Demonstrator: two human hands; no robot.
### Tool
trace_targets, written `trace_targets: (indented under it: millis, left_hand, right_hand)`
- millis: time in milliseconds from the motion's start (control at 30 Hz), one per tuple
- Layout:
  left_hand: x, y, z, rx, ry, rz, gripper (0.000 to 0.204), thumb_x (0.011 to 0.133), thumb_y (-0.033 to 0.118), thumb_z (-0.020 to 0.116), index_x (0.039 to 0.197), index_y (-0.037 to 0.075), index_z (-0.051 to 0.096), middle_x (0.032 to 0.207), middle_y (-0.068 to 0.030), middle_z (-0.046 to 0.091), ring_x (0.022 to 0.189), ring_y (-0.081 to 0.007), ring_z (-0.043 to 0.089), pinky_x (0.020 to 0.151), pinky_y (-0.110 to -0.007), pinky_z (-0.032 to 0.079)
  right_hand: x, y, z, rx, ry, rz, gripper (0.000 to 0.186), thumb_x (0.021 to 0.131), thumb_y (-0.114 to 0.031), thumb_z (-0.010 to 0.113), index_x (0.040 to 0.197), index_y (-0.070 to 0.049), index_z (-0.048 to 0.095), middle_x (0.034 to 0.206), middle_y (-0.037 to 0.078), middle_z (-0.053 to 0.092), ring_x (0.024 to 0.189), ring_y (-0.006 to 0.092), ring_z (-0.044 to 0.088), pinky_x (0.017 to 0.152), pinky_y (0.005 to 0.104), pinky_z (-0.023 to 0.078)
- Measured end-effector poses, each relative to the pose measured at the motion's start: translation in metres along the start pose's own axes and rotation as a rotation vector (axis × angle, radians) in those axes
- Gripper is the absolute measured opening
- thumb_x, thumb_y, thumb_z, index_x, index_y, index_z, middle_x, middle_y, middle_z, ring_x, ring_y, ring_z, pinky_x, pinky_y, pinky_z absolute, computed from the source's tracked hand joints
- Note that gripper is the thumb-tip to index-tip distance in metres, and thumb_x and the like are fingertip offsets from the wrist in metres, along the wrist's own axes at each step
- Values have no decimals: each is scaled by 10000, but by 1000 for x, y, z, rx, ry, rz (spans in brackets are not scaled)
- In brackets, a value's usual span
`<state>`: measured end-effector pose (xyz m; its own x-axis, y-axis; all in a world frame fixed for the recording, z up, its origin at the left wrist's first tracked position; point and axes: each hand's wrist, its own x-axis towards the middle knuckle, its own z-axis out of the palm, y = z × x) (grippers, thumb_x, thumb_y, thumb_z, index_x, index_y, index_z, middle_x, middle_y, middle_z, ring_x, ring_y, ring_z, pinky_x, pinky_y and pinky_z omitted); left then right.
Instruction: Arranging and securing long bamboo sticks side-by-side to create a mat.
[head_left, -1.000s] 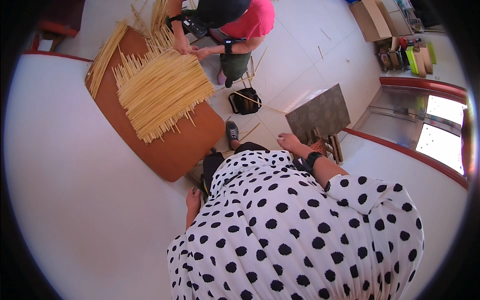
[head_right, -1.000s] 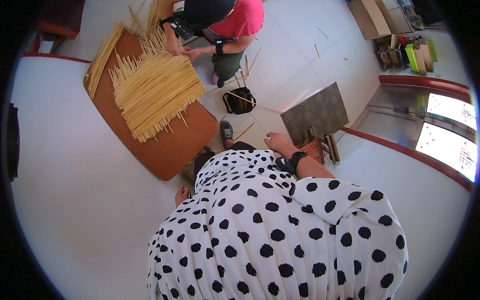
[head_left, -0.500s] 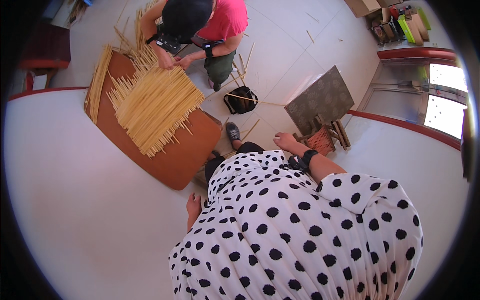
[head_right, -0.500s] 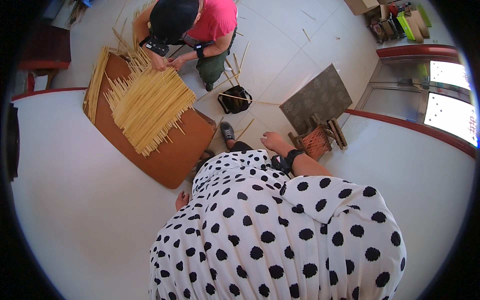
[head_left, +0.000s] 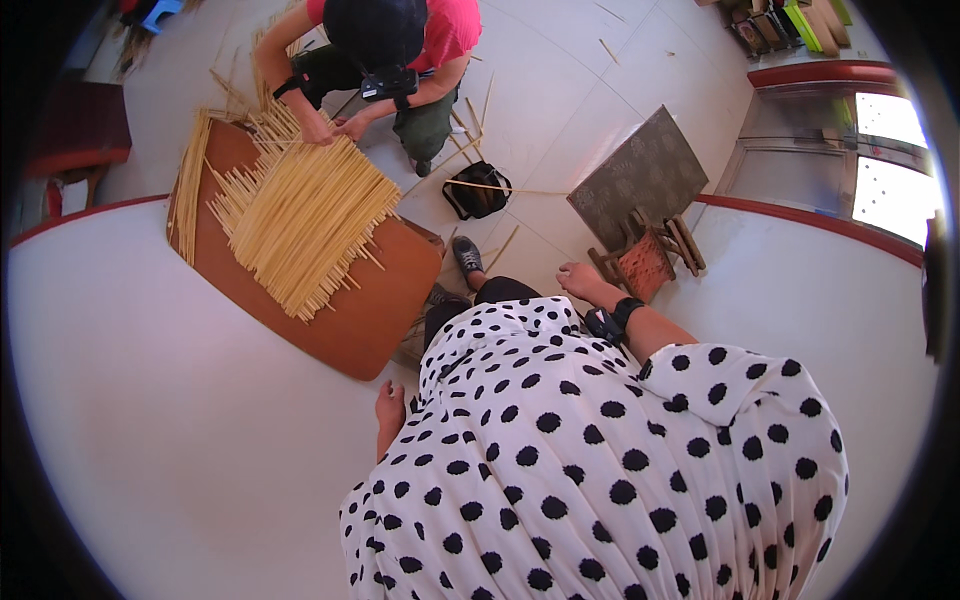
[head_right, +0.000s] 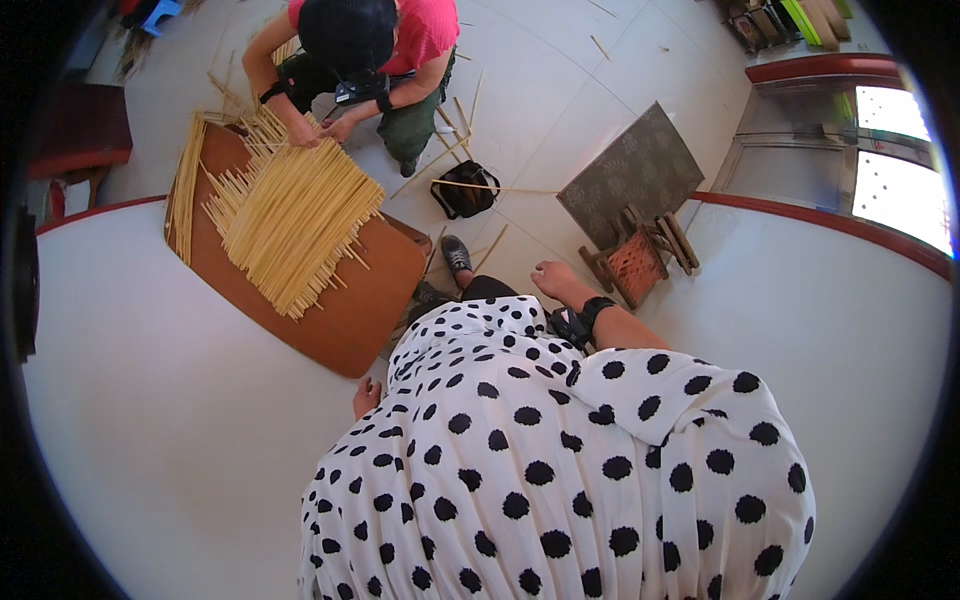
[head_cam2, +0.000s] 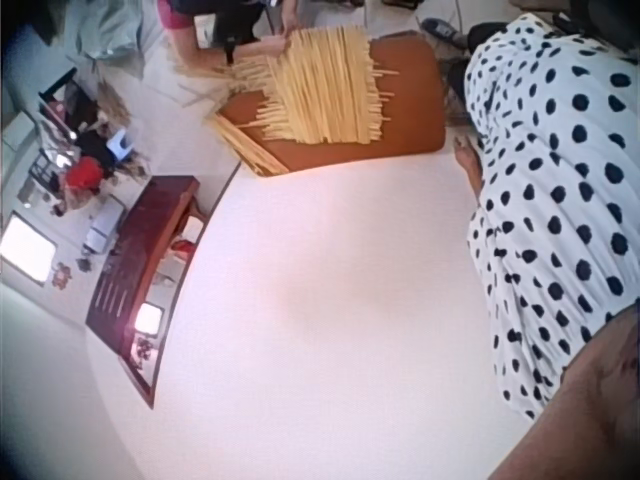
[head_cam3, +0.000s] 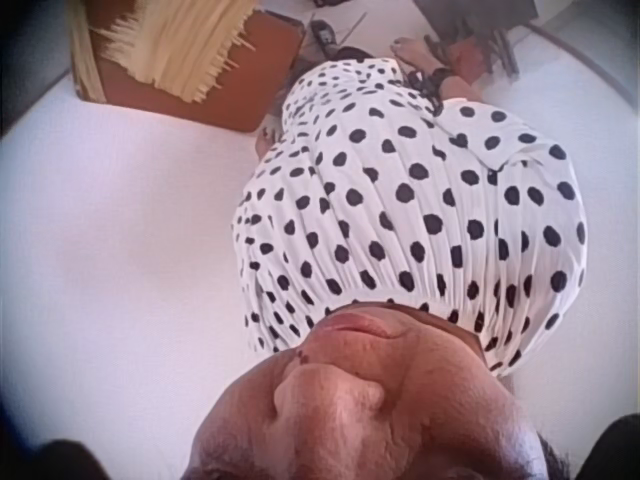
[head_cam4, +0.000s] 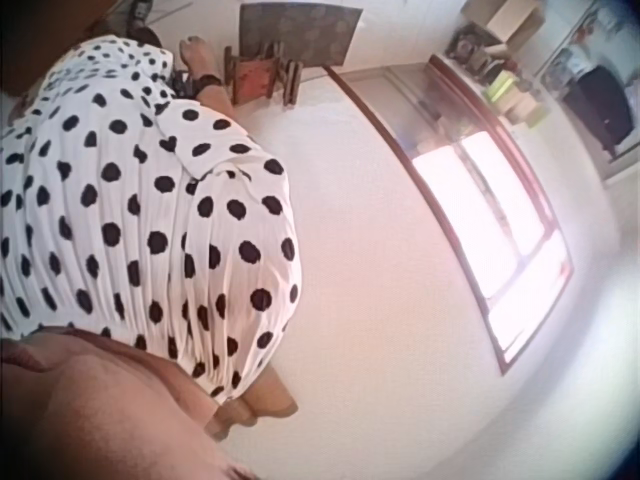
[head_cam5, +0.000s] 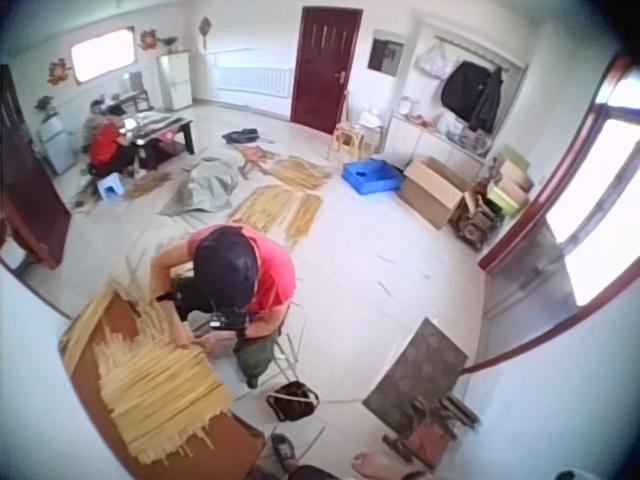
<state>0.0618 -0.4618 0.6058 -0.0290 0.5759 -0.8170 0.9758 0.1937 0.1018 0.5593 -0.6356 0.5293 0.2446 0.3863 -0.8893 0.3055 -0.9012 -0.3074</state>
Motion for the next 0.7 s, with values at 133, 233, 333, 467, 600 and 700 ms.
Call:
trace_targets:
  millis: [133, 233, 333, 467, 600, 700]
  left_hand:
    - [2, 16, 12, -29, -23, 11, 546, 914, 364, 598, 1329, 16, 533, 1217, -259, 623, 1132, -388, 604, 959, -429, 471]
    - [10, 20, 3, 23, -45, 25, 545, 916, 356, 596, 1331, 9, 528, 1219, -267, 619, 1137, -394, 600, 964, -429, 468]
    - [17, 27, -10, 35, -55, 42, 531, 918, 339, 596, 1326, 5, 532, 1223, -270, 616, 1143, -393, 598, 967, -428, 467]
    - [32, 39, -21, 95, -43, 130, 517, 921, 326, 595, 1313, -6, 537, 1229, -261, 615, 1151, -395, 590, 970, -430, 464]
    - [48, 46, -29, 157, -81, 194, 528, 922, 341, 598, 1306, -16, 537, 1223, -255, 619, 1149, -400, 587, 967, -435, 464]
    - [65, 34, -26, 241, -100, 286, 531, 922, 359, 598, 1298, -12, 546, 1213, -252, 624, 1145, -399, 589, 966, -442, 466]
  right_hand:
    - [3, 17, -9, -1, 35, -38, 493, 880, -367, 537, 1206, -11, 637, 1169, 243, 647, 1103, 392, 605, 972, 442, 466]
    - [1, 18, -6, 120, 36, -2, 501, 880, -373, 538, 1211, -10, 634, 1153, 247, 652, 1090, 399, 610, 971, 448, 466]
    - [-2, 17, 4, 152, 55, 23, 505, 881, -377, 540, 1213, -8, 632, 1142, 249, 656, 1086, 404, 611, 974, 449, 464]
    - [-16, 19, 8, 173, 78, 62, 502, 881, -378, 543, 1203, -5, 639, 1142, 253, 654, 1080, 406, 612, 972, 445, 467]
    - [-40, 25, 25, 194, 112, 103, 490, 881, -373, 547, 1190, -7, 650, 1144, 246, 656, 1063, 406, 618, 960, 444, 473]
    - [-60, 34, 45, 266, 138, 149, 480, 882, -363, 551, 1188, -8, 653, 1126, 239, 665, 1052, 400, 624, 947, 444, 479]
